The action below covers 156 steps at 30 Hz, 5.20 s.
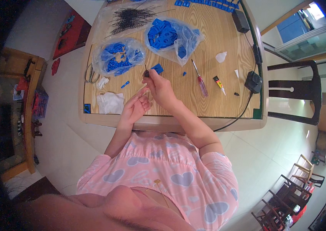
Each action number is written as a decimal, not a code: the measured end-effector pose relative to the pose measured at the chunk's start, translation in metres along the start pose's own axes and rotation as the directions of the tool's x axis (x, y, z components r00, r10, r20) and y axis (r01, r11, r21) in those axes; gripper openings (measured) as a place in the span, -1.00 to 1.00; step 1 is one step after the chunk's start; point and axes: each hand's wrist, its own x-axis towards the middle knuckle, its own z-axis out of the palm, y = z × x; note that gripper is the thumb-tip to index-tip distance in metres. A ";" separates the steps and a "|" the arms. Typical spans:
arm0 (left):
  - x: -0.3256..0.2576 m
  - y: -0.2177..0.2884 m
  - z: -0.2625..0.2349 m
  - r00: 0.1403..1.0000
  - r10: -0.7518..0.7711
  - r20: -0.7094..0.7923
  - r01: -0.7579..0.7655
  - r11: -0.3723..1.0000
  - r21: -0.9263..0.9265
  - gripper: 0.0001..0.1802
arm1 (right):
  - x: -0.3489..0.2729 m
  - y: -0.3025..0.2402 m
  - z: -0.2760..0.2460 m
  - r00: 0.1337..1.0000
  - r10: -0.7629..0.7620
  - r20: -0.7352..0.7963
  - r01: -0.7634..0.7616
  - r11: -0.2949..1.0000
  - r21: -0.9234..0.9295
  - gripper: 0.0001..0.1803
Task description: Manually assemble a spring-like component into a blue plastic housing using glue.
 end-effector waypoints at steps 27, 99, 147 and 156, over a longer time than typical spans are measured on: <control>0.000 0.001 0.002 1.000 -0.014 -0.013 0.013 0.999 -0.037 -0.52 | -0.025 0.001 -0.008 0.998 0.002 -0.059 0.001 0.998 0.061 -0.90; 0.000 -0.001 0.016 0.991 0.020 -0.132 -0.009 0.996 0.085 -0.43 | 0.002 -0.001 -0.007 0.998 0.055 -0.017 -0.054 0.998 0.019 -0.91; 0.000 0.000 0.011 0.996 0.018 -0.084 -0.012 0.997 0.071 -0.46 | -0.001 0.000 -0.004 0.999 0.043 -0.021 -0.043 0.999 0.011 -0.91; 0.000 -0.001 0.010 0.997 0.023 -0.079 -0.015 0.996 0.092 -0.45 | -0.001 0.004 -0.003 0.999 0.034 -0.031 -0.033 0.999 0.015 -0.92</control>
